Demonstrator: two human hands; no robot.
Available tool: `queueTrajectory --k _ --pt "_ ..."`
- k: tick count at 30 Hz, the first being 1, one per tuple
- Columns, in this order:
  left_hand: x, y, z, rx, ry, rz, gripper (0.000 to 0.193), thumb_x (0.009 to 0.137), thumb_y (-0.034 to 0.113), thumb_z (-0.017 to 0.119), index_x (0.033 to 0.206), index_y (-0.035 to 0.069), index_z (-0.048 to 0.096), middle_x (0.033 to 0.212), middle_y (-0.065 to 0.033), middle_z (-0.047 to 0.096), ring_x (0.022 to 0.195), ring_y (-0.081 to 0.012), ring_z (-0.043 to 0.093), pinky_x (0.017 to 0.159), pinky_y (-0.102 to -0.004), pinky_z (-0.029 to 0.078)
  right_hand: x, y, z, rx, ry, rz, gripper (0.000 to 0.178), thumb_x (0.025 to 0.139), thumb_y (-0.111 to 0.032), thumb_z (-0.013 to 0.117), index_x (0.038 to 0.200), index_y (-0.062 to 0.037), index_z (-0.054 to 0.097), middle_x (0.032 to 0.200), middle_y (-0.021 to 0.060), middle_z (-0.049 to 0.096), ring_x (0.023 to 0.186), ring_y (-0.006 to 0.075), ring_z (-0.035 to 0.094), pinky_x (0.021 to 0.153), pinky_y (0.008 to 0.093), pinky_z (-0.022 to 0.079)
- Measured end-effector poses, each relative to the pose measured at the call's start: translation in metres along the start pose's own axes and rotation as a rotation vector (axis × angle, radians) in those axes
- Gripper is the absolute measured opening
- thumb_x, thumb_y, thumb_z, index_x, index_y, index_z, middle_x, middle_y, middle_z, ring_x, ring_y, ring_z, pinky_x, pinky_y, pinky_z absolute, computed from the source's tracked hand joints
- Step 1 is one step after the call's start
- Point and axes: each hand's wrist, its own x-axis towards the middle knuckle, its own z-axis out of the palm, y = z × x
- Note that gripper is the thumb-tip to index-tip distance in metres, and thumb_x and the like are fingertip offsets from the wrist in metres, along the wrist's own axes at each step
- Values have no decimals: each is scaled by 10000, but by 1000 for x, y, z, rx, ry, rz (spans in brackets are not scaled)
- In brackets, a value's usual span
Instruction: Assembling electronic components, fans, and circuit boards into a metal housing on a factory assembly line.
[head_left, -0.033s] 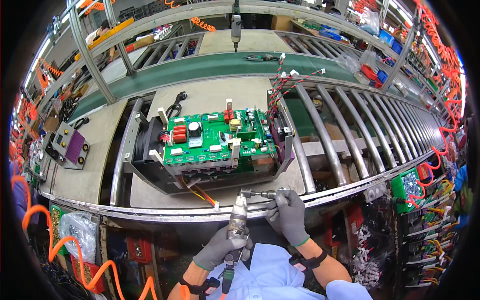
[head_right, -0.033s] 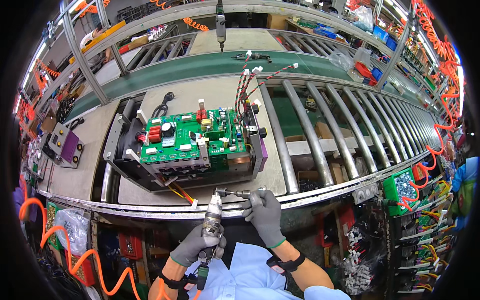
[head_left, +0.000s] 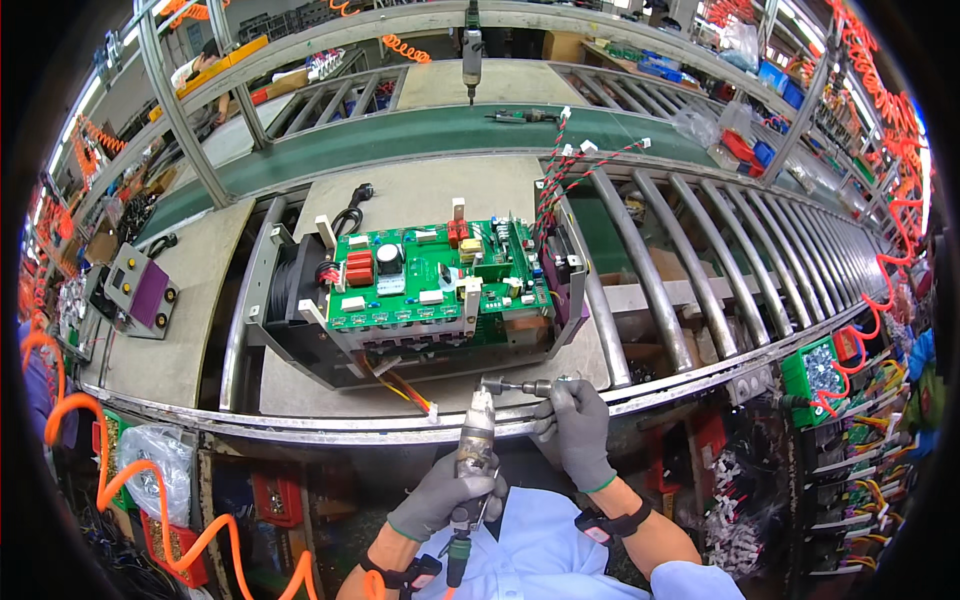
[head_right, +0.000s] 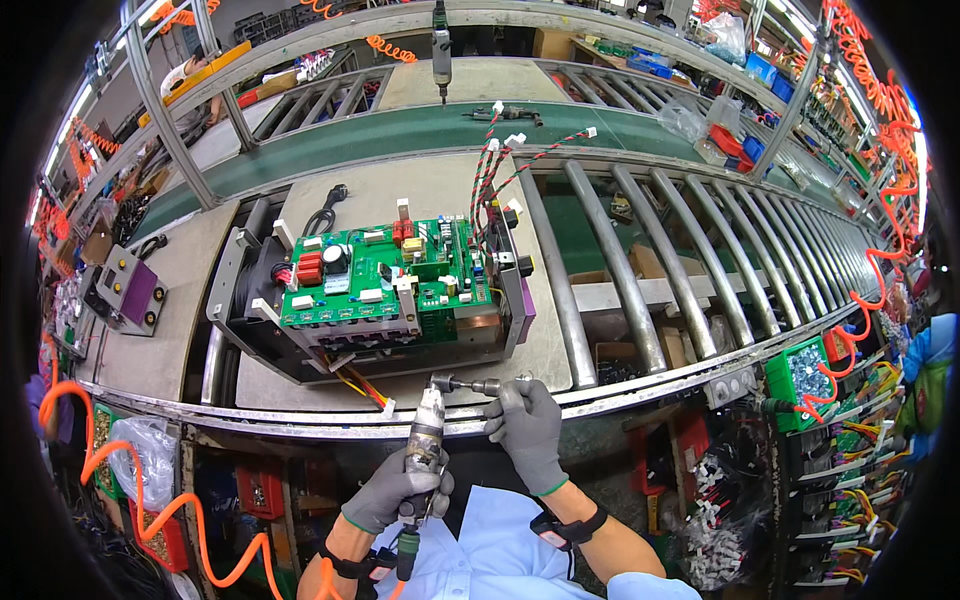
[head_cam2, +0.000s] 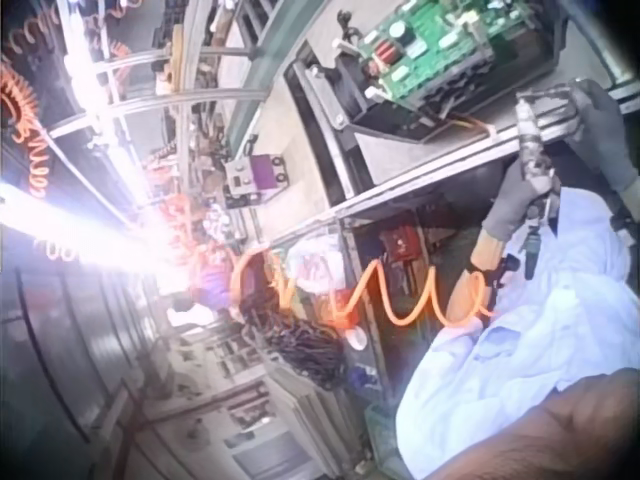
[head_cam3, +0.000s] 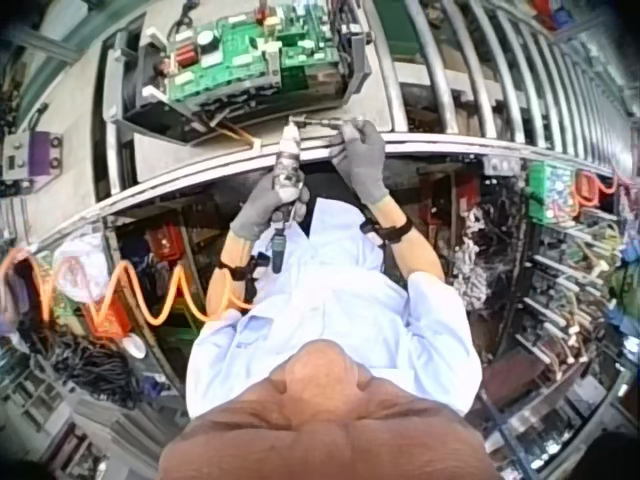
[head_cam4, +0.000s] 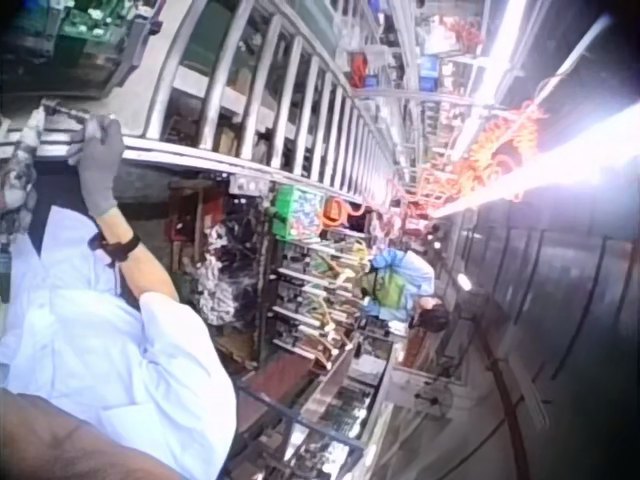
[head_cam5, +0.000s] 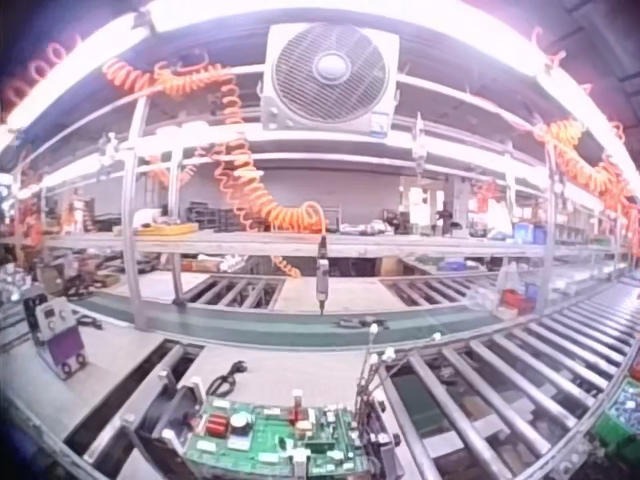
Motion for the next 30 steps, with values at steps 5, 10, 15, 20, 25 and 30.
queueTrajectory --k 5,10,15,20,25,30 --pt "6 2 5 -67 49 69 444 871 195 744 1216 31 519 961 -131 697 732 -219 739 619 -314 601 32 -12 -8 -475 223 -445 476 963 -194 765 1327 19 544 1049 104 687 856 176 692 754 283 560" --pt "16 6 4 -68 128 99 350 923 149 709 1195 26 527 967 -138 697 743 -215 738 645 -329 612 76 -20 4 -720 398 -781 1007 763 -108 873 1594 -7 315 1357 166 562 1226 259 604 1057 377 495" --pt "21 7 7 -38 132 134 331 941 153 720 1187 19 543 982 -137 703 771 -213 754 671 -330 632 114 -6 27 -320 335 -765 915 741 54 794 1553 4 375 1323 175 618 1207 292 647 1013 395 554" --pt "32 12 5 -85 118 142 319 939 123 715 1171 4 532 1002 -153 706 782 -217 756 684 -333 635 117 -5 13 -552 311 -848 510 810 14 781 1294 9 623 1130 92 730 1017 151 710 858 315 580" --pt "46 16 7 -88 112 178 280 937 162 715 1093 -14 563 866 -126 718 679 -168 732 549 -279 575 113 -12 16 -591 430 -874 412 790 -94 865 1141 34 689 874 101 768 795 171 738 739 322 567" --pt "61 22 10 -66 134 163 275 920 153 714 1091 -3 566 865 -124 721 675 -154 726 535 -267 553 108 -18 21 -647 453 -859 370 778 -119 878 1071 16 698 834 98 758 750 193 733 721 339 561"
